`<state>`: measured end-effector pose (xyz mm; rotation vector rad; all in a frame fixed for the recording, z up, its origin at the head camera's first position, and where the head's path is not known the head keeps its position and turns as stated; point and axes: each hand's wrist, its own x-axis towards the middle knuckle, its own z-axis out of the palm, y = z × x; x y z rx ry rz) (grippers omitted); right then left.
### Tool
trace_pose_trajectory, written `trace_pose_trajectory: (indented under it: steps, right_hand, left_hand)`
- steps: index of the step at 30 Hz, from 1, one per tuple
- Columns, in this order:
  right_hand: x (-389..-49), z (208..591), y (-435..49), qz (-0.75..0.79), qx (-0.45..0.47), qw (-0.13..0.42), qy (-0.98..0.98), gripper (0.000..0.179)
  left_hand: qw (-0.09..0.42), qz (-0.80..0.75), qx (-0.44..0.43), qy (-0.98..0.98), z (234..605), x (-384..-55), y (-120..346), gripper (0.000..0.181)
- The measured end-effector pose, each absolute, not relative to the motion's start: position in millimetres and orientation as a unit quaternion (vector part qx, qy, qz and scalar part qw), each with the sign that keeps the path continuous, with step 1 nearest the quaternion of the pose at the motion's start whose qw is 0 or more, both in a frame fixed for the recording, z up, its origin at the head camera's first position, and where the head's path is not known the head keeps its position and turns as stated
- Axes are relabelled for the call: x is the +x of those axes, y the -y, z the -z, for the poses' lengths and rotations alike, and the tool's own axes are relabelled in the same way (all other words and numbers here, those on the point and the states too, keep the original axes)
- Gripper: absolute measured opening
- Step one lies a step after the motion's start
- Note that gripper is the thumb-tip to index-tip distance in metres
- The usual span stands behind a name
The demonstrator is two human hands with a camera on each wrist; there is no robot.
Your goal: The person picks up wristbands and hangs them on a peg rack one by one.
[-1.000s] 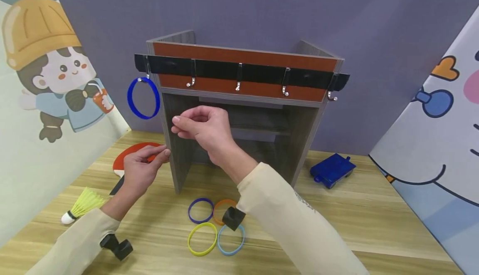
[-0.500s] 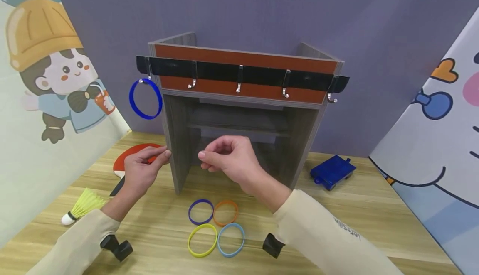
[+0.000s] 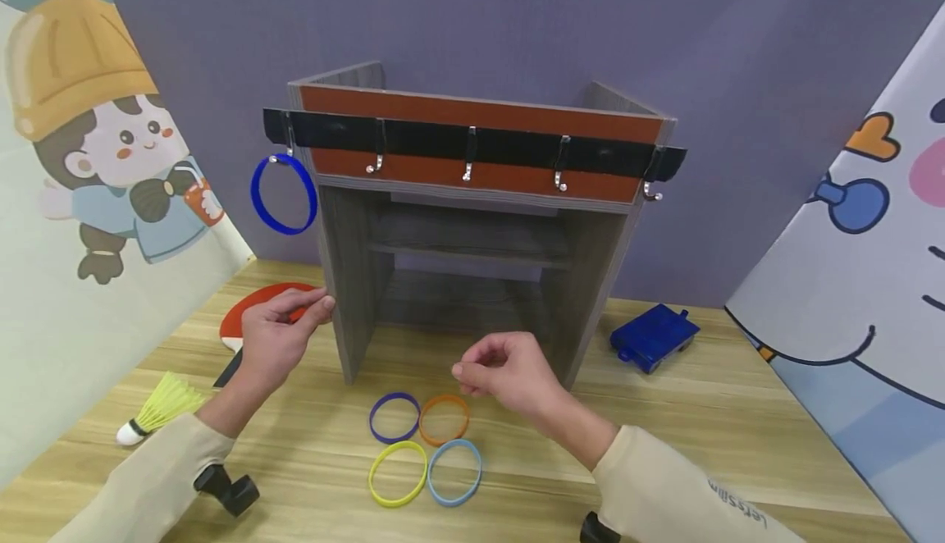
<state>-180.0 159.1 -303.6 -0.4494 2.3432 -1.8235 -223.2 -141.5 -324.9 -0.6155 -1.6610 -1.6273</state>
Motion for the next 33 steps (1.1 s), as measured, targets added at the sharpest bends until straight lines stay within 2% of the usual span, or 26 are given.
trace_pose_trajectory:
  steps: [7,14,22,33]
  right_hand:
    - [-173,340,-177,0.593,-0.136,0.127,-0.783,0.017]
    - [-172,368,-187,0.595,-0.124,0.171,-0.776,0.016]
    - [-169,385,-188,0.577,-0.135,0.173,-0.787,0.016]
    - [-170,390,-183,0.55,-0.14,0.183,-0.803,0.016]
  left_hand:
    - [0.355,0.643,-0.237,0.636,338,-236,145,0.015]
    - [0.347,0.643,-0.233,0.641,338,-235,146,0.015]
    - [0.316,0.625,-0.229,0.676,317,-216,142,0.017]
    - [0.336,0.637,-0.234,0.653,338,-237,149,0.017]
